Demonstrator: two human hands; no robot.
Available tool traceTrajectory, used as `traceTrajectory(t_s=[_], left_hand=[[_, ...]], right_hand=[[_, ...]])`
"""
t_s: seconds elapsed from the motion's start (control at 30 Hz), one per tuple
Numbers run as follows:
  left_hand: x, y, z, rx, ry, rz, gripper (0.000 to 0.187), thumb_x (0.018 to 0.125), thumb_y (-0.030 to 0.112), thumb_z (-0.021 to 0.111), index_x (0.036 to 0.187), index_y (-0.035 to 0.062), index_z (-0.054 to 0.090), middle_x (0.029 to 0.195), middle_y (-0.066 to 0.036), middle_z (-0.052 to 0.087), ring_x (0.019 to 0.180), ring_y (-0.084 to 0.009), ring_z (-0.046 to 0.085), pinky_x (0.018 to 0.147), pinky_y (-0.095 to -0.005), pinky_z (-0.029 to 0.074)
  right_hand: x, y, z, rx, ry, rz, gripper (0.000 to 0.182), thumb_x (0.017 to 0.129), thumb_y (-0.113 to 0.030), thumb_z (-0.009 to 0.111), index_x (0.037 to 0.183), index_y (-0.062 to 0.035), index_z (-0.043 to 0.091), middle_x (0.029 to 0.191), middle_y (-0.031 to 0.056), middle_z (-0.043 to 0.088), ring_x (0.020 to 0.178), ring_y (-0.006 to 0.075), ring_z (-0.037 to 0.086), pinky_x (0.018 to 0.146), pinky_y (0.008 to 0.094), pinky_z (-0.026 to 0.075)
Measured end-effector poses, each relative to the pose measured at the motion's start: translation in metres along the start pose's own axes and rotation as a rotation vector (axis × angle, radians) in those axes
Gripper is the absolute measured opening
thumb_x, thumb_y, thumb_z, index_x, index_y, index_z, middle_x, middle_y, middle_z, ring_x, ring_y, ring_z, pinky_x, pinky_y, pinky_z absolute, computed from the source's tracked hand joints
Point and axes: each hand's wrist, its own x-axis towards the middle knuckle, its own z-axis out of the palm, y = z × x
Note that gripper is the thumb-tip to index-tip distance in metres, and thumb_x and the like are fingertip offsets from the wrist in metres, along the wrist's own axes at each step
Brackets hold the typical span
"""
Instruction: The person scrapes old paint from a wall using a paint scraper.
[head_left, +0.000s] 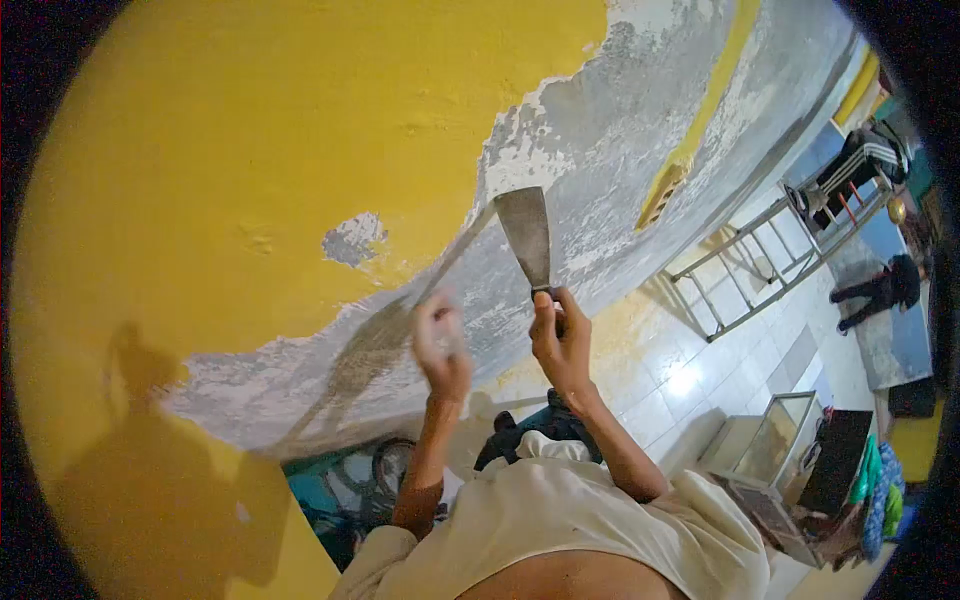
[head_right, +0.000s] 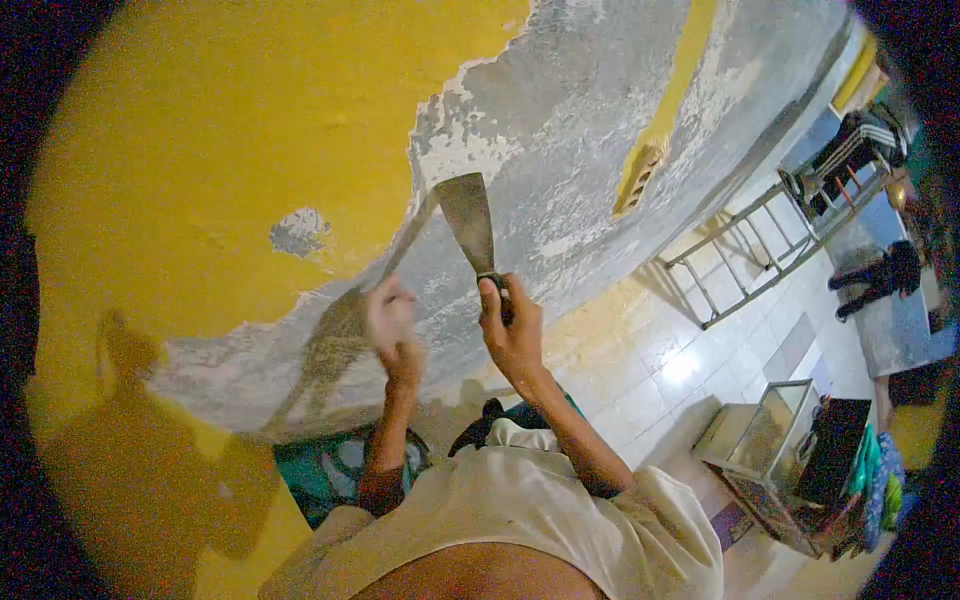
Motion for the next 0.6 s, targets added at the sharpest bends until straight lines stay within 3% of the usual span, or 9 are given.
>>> traceTrajectory(t_s=[0.03, 0.1, 0.2, 0.3, 0.37, 0.43, 0.57, 0.6], left_hand=[[0.008, 0.017, 0.019, -0.081, -0.117, -0.132, 0.028, 0.093, 0.023, 0.047, 0.102, -0.0005, 0.059, 0.093, -0.011, 0.059, 0.084, -0.0193, 0.055, 0.077, -0.0296, 0.043], [0.023, 0.013, 0.042, -0.161, -0.288, -0.346, 0.035, 0.095, 0.033, 0.044, 0.100, 0.0020, 0.058, 0.069, 0.001, 0.046, 0.060, -0.0099, 0.042, 0.056, -0.0268, 0.038], [0.048, 0.036, 0.060, -0.228, -0.233, -0.437, 0.040, 0.093, 0.040, 0.044, 0.088, 0.0041, 0.061, 0.063, 0.002, 0.045, 0.055, -0.0074, 0.040, 0.051, -0.0263, 0.035], [0.062, 0.059, 0.069, -0.266, -0.259, -0.336, 0.040, 0.093, 0.040, 0.046, 0.079, 0.0064, 0.063, 0.063, 0.003, 0.045, 0.056, -0.0054, 0.040, 0.050, -0.0241, 0.032], [0.069, 0.058, 0.063, -0.249, -0.327, -0.389, 0.038, 0.094, 0.038, 0.045, 0.083, 0.0077, 0.065, 0.064, 0.005, 0.047, 0.056, -0.0044, 0.039, 0.050, -0.0227, 0.031], [0.074, 0.062, 0.064, -0.238, -0.313, -0.313, 0.034, 0.095, 0.032, 0.044, 0.093, 0.0051, 0.065, 0.063, 0.003, 0.049, 0.056, -0.0059, 0.039, 0.051, -0.0264, 0.032], [0.078, 0.054, 0.065, -0.253, -0.304, -0.238, 0.034, 0.096, 0.030, 0.043, 0.098, 0.0055, 0.066, 0.062, 0.005, 0.047, 0.054, -0.0043, 0.037, 0.049, -0.0243, 0.030], [0.076, 0.054, 0.063, -0.243, -0.325, -0.274, 0.034, 0.096, 0.031, 0.043, 0.099, 0.0056, 0.066, 0.062, 0.006, 0.046, 0.054, -0.0042, 0.037, 0.049, -0.0239, 0.030]], right_hand=[[-0.002, 0.005, 0.001, -0.015, -0.020, -0.054, 0.019, 0.094, -0.019, 0.053, 0.086, -0.0014, 0.053, 0.055, 0.0033, 0.049, 0.049, 0.0065, 0.045, 0.043, 0.0260, 0.035], [-0.004, 0.007, 0.001, -0.034, -0.159, -0.021, 0.018, 0.094, -0.020, 0.051, 0.093, -0.0023, 0.048, 0.059, 0.0058, 0.051, 0.051, 0.0093, 0.047, 0.046, 0.0273, 0.037], [-0.005, 0.014, 0.002, 0.076, -0.285, 0.012, 0.021, 0.096, -0.024, 0.047, 0.096, -0.0031, 0.047, 0.057, 0.0045, 0.048, 0.049, 0.0093, 0.046, 0.045, 0.0261, 0.036], [-0.010, 0.019, 0.008, 0.239, -0.406, 0.137, 0.027, 0.098, -0.030, 0.042, 0.096, -0.0033, 0.046, 0.057, 0.0020, 0.047, 0.047, 0.0079, 0.045, 0.043, 0.0251, 0.036], [-0.006, 0.019, 0.018, 0.326, -0.390, 0.127, 0.031, 0.098, -0.034, 0.039, 0.098, -0.0029, 0.046, 0.057, 0.0002, 0.047, 0.046, 0.0068, 0.045, 0.042, 0.0243, 0.036], [-0.005, 0.022, 0.028, 0.336, -0.382, 0.098, 0.033, 0.098, -0.035, 0.038, 0.099, -0.0028, 0.045, 0.057, 0.0000, 0.047, 0.046, 0.0068, 0.045, 0.042, 0.0241, 0.036], [-0.004, 0.017, 0.031, 0.258, -0.344, 0.004, 0.034, 0.098, -0.036, 0.036, 0.102, -0.0028, 0.044, 0.057, 0.0002, 0.048, 0.047, 0.0063, 0.046, 0.043, 0.0236, 0.037], [-0.007, 0.020, 0.030, 0.332, -0.359, 0.110, 0.033, 0.098, -0.034, 0.036, 0.101, -0.0026, 0.046, 0.057, 0.0015, 0.049, 0.049, 0.0063, 0.047, 0.044, 0.0239, 0.038]])
